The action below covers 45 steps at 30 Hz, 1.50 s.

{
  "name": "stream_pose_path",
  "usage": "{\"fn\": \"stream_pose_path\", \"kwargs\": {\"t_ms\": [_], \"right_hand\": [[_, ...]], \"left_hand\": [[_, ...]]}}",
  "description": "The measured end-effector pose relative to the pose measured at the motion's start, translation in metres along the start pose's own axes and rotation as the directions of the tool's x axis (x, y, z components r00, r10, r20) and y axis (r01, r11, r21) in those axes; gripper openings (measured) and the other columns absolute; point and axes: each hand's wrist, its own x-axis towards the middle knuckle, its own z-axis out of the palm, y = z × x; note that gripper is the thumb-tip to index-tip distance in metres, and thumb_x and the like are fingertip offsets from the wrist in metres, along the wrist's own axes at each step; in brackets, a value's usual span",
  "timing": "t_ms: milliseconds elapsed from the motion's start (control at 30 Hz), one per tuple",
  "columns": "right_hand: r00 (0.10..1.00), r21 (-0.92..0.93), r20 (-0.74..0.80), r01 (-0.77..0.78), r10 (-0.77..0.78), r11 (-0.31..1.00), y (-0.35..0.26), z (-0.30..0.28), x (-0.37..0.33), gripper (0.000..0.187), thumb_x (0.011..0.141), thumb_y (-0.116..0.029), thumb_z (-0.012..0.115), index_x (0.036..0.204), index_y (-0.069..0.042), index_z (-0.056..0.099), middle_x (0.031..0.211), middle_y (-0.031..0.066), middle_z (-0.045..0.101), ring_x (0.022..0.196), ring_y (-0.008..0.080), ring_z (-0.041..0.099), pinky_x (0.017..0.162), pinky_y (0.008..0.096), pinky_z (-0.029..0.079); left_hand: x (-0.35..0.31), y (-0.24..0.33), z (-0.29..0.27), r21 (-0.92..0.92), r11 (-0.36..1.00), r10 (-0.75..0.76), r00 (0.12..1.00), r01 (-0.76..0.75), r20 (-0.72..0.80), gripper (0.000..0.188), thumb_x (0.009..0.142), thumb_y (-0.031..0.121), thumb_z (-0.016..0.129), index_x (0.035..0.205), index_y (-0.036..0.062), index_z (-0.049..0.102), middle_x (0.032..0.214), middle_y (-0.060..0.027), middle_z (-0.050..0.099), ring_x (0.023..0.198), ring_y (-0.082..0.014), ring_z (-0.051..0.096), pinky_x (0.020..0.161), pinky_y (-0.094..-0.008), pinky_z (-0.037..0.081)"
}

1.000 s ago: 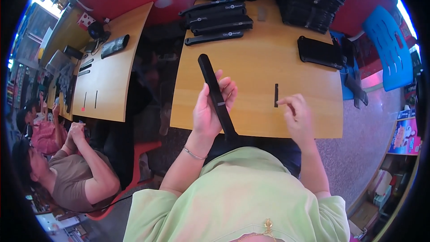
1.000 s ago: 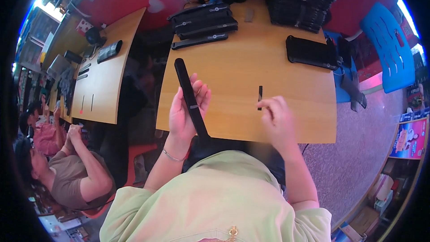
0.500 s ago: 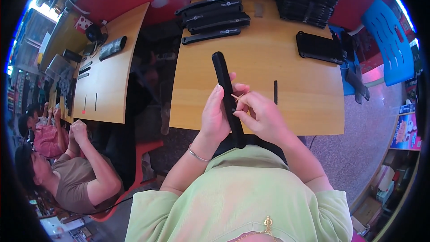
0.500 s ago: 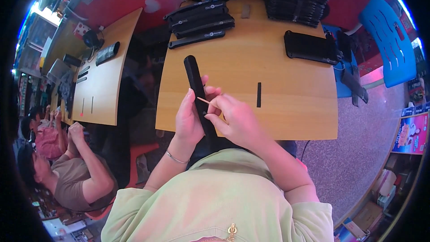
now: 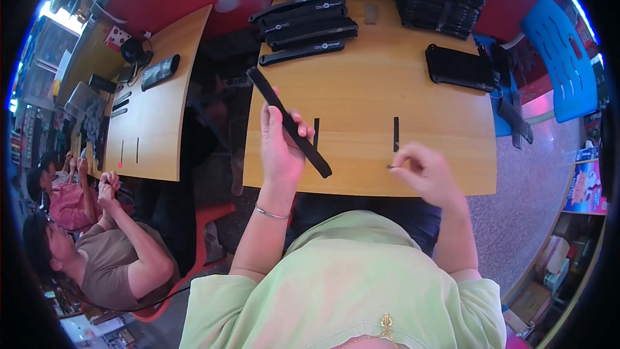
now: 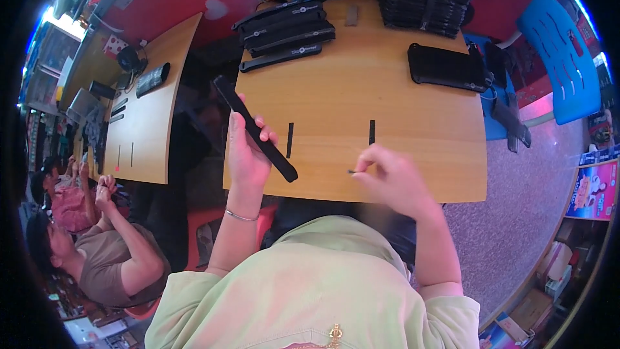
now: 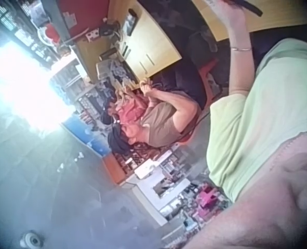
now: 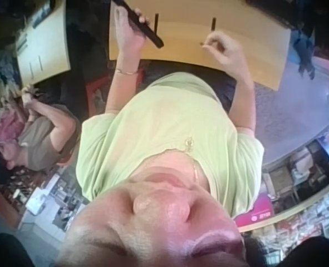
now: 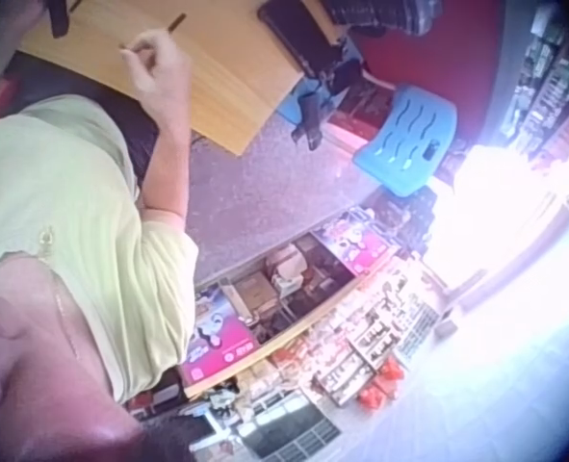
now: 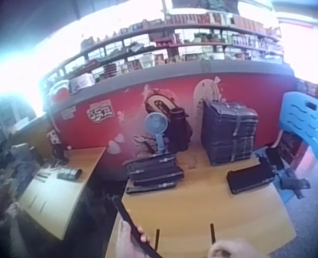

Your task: The recorder is seen assembling and inspecting black textile straps, inserting components and stacking them at a workstation.

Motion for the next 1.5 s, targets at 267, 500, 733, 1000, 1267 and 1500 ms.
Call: {"fn": "stream_pose_path", "kwargs": {"t_ms": [267,500,733,1000,1267,1500], "right_hand": [[0.533,0.870,-0.430,0.461,-0.729,-0.176,0.009,-0.103,-0.033,0.022,0.075,-0.007,0.069,0.093,-0.016,0.058,0.066,-0.0030,0.056,0.048,0.0086,0.041,0.044,0.0228,0.028],[0.987,0.058,-0.156,-0.026,0.035,0.998,-0.004,0.018,0.002,0.032,0.085,-0.013,0.065,0.114,-0.003,0.057,0.088,0.0063,0.064,0.060,0.0080,0.050,0.053,0.0228,0.039],[0.996,0.367,0.052,-0.082,0.068,0.927,0.008,0.059,0.009,0.041,0.089,-0.008,0.059,0.127,-0.004,0.045,0.085,0.0044,0.062,0.064,0.0067,0.051,0.058,0.0214,0.039],[0.985,0.674,0.018,-0.139,0.172,0.726,0.011,0.062,0.011,0.035,0.092,-0.008,0.055,0.122,0.001,0.039,0.083,0.0039,0.059,0.074,0.0083,0.056,0.070,0.0219,0.045],[0.976,0.253,-0.201,-0.029,0.082,0.967,0.021,0.056,0.008,0.032,0.095,-0.013,0.048,0.126,-0.006,0.050,0.080,0.0058,0.063,0.070,0.0103,0.058,0.066,0.0257,0.045],[0.959,-0.149,-0.246,0.104,-0.139,0.983,0.006,0.060,-0.001,0.038,0.089,-0.011,0.054,0.127,-0.015,0.054,0.077,0.0079,0.067,0.066,0.0245,0.063,0.059,0.0333,0.048]], "left_hand": [[0.002,-0.018,-0.005,-0.103,0.978,-0.181,0.983,0.183,0.034,0.034,0.099,0.031,0.039,0.124,0.0080,0.044,0.083,-0.0031,0.050,0.068,-0.0123,0.047,0.070,-0.0289,0.042],[-0.008,-0.034,0.004,-0.186,0.969,-0.140,0.981,0.165,0.137,0.030,0.099,0.018,0.036,0.126,0.0064,0.042,0.095,-0.0087,0.052,0.088,-0.0193,0.052,0.090,-0.0374,0.041],[-0.022,-0.034,0.021,-0.037,0.978,-0.192,0.954,0.206,0.230,0.034,0.098,0.019,0.038,0.131,0.0078,0.039,0.107,-0.0116,0.055,0.100,-0.0229,0.053,0.095,-0.0396,0.040],[-0.040,-0.051,-0.001,0.348,0.931,-0.228,0.916,0.107,0.330,0.033,0.096,0.015,0.045,0.128,0.0071,0.040,0.118,-0.0144,0.054,0.112,-0.0240,0.051,0.102,-0.0389,0.036],[-0.036,-0.054,0.000,0.246,0.968,-0.120,0.939,0.039,0.323,0.022,0.098,0.017,0.043,0.120,0.0142,0.038,0.114,-0.0164,0.057,0.110,-0.0320,0.056,0.089,-0.0388,0.051],[-0.031,-0.048,-0.002,0.111,0.993,-0.063,0.957,0.033,0.282,0.028,0.098,0.013,0.043,0.124,0.0143,0.034,0.112,-0.0128,0.055,0.107,-0.0318,0.058,0.082,-0.0396,0.057]]}}
